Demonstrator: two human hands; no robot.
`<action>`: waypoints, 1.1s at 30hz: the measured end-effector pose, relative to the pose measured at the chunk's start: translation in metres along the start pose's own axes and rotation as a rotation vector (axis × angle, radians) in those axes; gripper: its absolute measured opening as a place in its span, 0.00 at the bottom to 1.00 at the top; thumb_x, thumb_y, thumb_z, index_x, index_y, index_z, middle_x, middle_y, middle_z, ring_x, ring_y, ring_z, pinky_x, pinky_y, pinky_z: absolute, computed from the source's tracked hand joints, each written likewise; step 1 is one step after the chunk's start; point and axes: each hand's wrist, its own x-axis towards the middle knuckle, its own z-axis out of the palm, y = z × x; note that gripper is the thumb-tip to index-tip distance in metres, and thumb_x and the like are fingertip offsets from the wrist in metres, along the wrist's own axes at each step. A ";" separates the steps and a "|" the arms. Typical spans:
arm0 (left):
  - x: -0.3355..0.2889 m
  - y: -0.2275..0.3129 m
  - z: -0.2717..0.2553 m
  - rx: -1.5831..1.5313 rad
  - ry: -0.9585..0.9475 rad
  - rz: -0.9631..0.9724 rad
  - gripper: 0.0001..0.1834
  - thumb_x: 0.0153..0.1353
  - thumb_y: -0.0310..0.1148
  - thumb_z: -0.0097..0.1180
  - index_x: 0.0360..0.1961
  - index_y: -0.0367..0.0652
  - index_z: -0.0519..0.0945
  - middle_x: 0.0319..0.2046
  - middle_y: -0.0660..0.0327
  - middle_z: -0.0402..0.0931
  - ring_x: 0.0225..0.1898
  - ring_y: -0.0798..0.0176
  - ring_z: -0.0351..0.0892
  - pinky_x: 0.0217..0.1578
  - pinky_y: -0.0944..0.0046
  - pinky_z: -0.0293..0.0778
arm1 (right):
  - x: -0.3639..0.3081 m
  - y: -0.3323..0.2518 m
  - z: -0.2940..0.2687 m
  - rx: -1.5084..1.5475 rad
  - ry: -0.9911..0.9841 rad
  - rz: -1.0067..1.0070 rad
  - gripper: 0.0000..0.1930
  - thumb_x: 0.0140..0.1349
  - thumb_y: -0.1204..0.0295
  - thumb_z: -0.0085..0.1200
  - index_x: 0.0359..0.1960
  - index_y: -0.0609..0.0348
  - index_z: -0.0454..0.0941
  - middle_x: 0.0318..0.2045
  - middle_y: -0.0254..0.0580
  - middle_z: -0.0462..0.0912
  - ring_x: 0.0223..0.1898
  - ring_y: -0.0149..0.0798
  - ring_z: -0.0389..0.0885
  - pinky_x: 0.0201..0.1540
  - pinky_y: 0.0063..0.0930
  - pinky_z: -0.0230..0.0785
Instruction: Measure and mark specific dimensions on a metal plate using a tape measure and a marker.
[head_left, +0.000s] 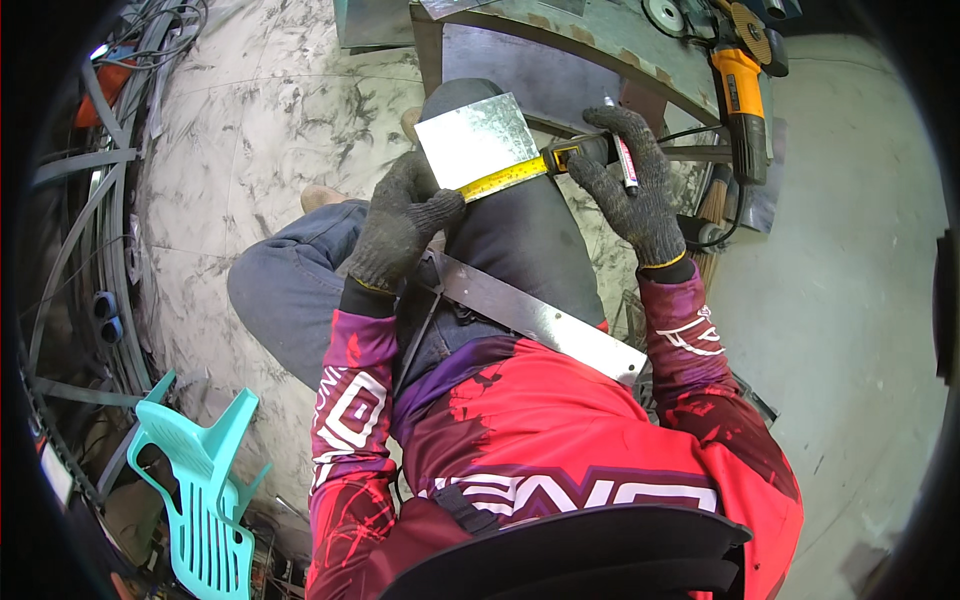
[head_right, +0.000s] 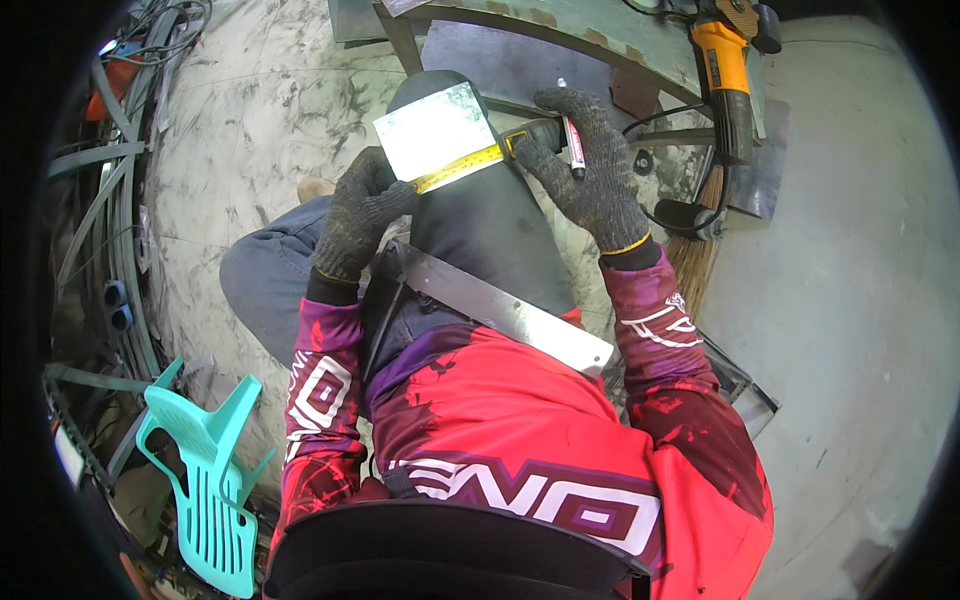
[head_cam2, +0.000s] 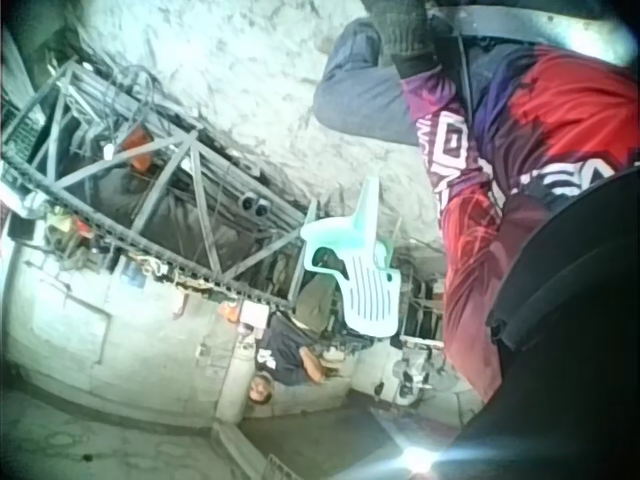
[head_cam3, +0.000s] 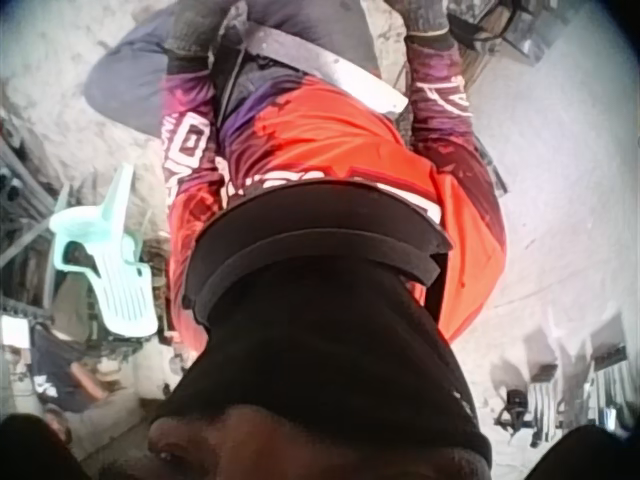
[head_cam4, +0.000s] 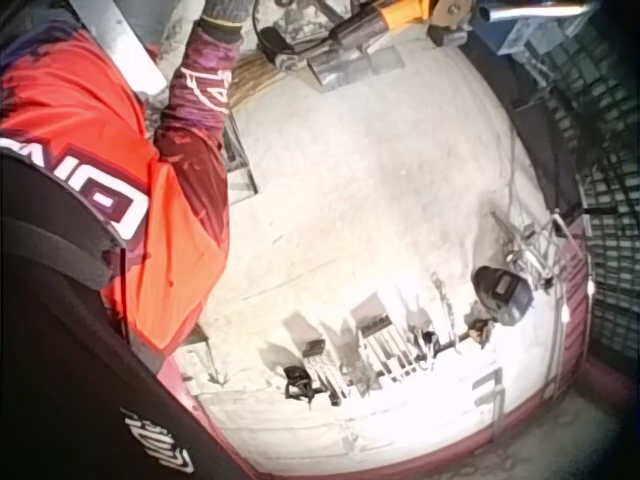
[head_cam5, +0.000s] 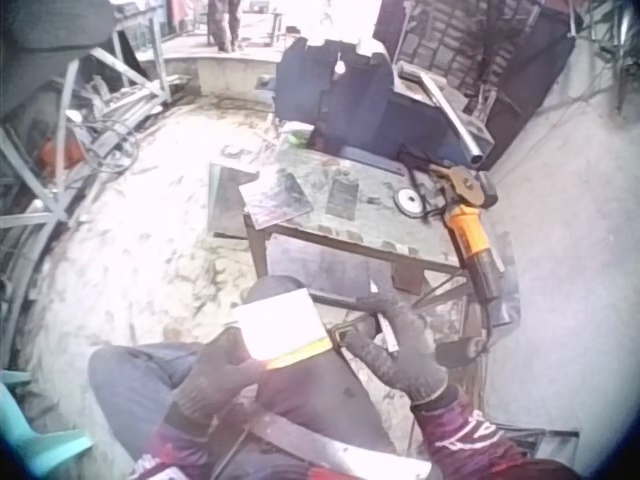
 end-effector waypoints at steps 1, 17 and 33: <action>0.001 -0.001 0.001 0.005 0.013 -0.029 0.13 0.56 0.29 0.67 0.39 0.39 0.77 0.28 0.68 0.70 0.30 0.71 0.67 0.33 0.67 0.69 | 0.001 -0.002 -0.001 0.001 -0.001 0.000 0.22 0.58 0.67 0.70 0.52 0.61 0.78 0.48 0.48 0.83 0.49 0.45 0.82 0.55 0.38 0.72; -0.002 0.004 0.004 0.050 0.024 0.024 0.11 0.62 0.27 0.60 0.45 0.37 0.78 0.32 0.69 0.75 0.33 0.75 0.70 0.35 0.70 0.72 | -0.018 -0.018 0.014 -0.088 0.055 -0.274 0.14 0.54 0.73 0.67 0.43 0.60 0.83 0.37 0.47 0.84 0.41 0.48 0.83 0.47 0.38 0.73; 0.004 0.005 0.016 -0.005 0.086 0.126 0.12 0.58 0.28 0.60 0.42 0.35 0.76 0.28 0.63 0.70 0.30 0.69 0.68 0.32 0.66 0.69 | 0.000 0.024 -0.007 0.149 -0.248 0.297 0.19 0.59 0.66 0.64 0.50 0.61 0.80 0.44 0.50 0.83 0.45 0.47 0.83 0.49 0.36 0.75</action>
